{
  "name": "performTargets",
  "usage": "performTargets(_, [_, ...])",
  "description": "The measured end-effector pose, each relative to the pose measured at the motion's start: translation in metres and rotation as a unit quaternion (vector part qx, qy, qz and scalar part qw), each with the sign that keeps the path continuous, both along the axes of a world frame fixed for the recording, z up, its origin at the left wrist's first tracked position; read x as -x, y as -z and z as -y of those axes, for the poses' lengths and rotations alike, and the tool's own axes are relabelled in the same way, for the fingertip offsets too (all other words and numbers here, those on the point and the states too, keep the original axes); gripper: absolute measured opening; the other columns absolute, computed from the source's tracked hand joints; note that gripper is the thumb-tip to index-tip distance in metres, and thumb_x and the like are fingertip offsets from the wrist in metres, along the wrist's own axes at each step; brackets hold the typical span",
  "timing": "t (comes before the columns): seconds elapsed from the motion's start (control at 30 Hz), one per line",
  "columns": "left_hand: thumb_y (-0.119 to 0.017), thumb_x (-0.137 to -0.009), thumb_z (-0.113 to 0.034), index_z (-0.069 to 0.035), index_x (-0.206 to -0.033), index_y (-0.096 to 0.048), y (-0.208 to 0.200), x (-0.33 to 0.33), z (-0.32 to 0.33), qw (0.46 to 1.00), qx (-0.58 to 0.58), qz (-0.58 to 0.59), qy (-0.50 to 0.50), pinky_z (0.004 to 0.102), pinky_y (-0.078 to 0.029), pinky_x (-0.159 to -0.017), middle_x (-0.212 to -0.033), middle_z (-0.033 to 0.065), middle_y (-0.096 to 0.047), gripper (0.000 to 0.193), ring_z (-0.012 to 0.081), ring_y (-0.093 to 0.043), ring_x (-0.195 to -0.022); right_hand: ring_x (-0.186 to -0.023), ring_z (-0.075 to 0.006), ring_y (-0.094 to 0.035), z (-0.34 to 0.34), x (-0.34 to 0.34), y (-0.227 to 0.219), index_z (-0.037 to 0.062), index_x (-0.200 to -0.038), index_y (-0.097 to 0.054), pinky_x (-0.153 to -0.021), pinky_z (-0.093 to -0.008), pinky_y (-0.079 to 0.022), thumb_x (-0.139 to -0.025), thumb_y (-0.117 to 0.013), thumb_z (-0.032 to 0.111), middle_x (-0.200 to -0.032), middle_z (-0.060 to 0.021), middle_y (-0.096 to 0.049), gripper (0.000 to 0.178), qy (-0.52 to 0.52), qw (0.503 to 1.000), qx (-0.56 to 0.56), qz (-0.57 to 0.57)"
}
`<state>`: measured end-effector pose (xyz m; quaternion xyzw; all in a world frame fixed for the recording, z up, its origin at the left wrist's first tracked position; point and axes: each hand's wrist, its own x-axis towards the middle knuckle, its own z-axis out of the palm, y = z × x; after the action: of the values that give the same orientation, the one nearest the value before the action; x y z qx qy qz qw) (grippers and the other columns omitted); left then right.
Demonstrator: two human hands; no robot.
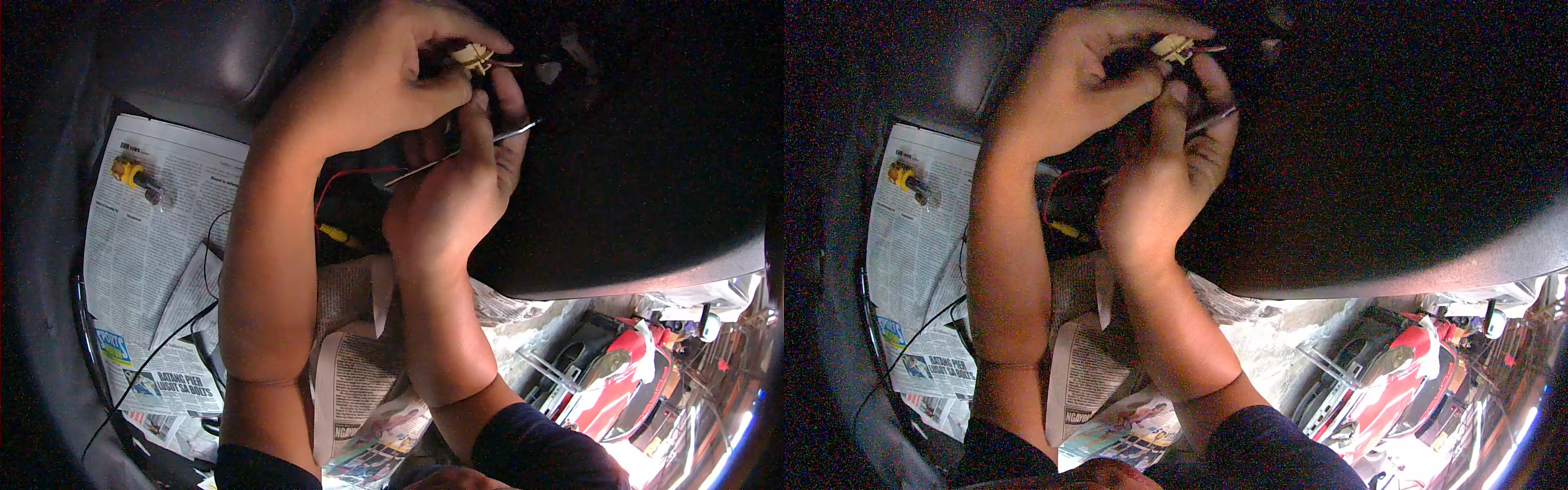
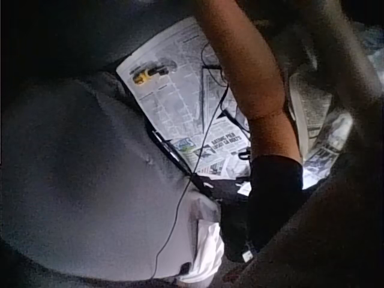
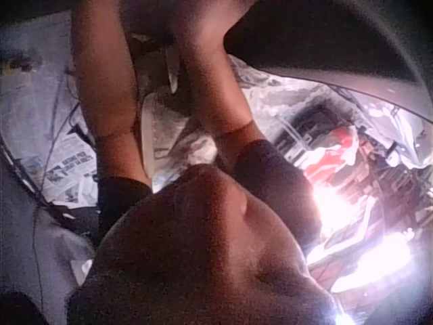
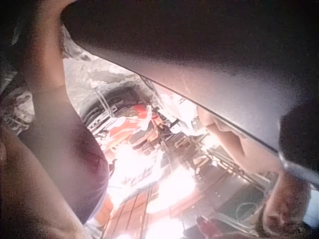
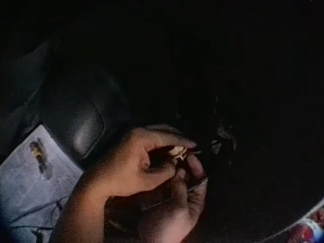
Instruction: Repairing or connecting electrical wires for a car's tail light assembly.
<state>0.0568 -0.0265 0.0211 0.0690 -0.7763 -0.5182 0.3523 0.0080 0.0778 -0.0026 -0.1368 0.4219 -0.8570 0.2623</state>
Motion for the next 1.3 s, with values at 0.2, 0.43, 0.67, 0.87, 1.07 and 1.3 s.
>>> performTargets(0.2, [-0.072, -0.084, 0.003, 0.000, -0.125, -0.068, 0.003, -0.004, -0.001, 0.998, -0.012, -0.053, -0.028, 0.0348, -0.057, -0.096, -0.117, 0.0147, -0.072, 0.042, 0.0223, -0.070, -0.109, -0.074, -0.0092, -0.055, 0.001, -0.003, 0.006, 0.0095, -0.116, -0.060, -0.061, -0.0239, -0.044, -0.102, -0.060, 0.016, -0.093, -0.0006, -0.060, 0.016, 0.043, 0.997, -0.053, 0.025])
performTargets(0.43, [-0.070, -0.088, -0.003, 0.001, -0.121, -0.070, 0.001, 0.002, 0.003, 0.999, -0.040, 0.013, -0.024, 0.0305, -0.057, -0.080, -0.100, 0.0124, -0.074, 0.032, 0.0176, -0.070, -0.089, -0.100, -0.0171, -0.061, -0.003, 0.005, 0.014, 0.0071, -0.122, -0.058, -0.088, -0.0318, -0.051, -0.101, -0.054, 0.014, -0.110, -0.0059, -0.063, 0.022, -0.021, 0.998, -0.029, 0.046])
performTargets(0.67, [-0.060, -0.102, -0.009, 0.002, -0.119, -0.070, -0.005, -0.001, -0.005, 0.998, -0.005, 0.019, -0.058, 0.0277, -0.053, -0.071, -0.089, 0.0104, -0.072, 0.023, 0.0144, -0.068, -0.080, -0.099, -0.0224, -0.065, -0.001, 0.001, 0.016, 0.0091, -0.122, -0.060, -0.089, -0.0396, -0.053, -0.104, -0.046, 0.020, -0.108, -0.0072, -0.064, 0.025, -0.012, 0.998, -0.039, 0.057])
performTargets(0.87, [-0.058, -0.105, -0.012, 0.003, -0.118, -0.068, 0.000, 0.002, -0.001, 0.997, -0.061, 0.027, -0.035, 0.0270, -0.052, -0.070, -0.089, 0.0092, -0.069, 0.022, 0.0138, -0.067, -0.081, -0.096, -0.0209, -0.064, -0.002, -0.002, 0.014, 0.0088, -0.124, -0.059, -0.088, -0.0382, -0.053, -0.105, -0.045, 0.020, -0.108, -0.0068, -0.064, 0.027, -0.025, 0.998, -0.038, 0.051])
performTargets(1.07, [-0.052, -0.107, -0.018, -0.001, -0.118, -0.067, -0.003, 0.002, 0.000, 0.996, -0.055, 0.072, -0.016, 0.0327, -0.053, -0.077, -0.095, 0.0119, -0.071, 0.025, 0.0197, -0.069, -0.087, -0.118, -0.0244, -0.062, 0.000, 0.000, 0.011, 0.0062, -0.133, -0.055, -0.102, -0.0380, -0.050, -0.107, -0.045, 0.014, -0.127, -0.0123, -0.064, 0.030, -0.030, 0.999, 0.003, 0.043])
performTargets(1.3, [-0.048, -0.107, -0.020, -0.003, -0.113, -0.068, -0.010, -0.006, -0.004, 0.998, 0.006, 0.067, 0.006, 0.0372, -0.054, -0.079, -0.095, 0.0133, -0.072, 0.027, 0.0221, -0.070, -0.087, -0.116, -0.0246, -0.062, 0.007, 0.011, 0.002, 0.0088, -0.135, -0.055, -0.100, -0.0396, -0.051, -0.111, -0.048, 0.023, -0.126, -0.0116, -0.064, 0.029, -0.035, 0.998, 0.019, 0.057])
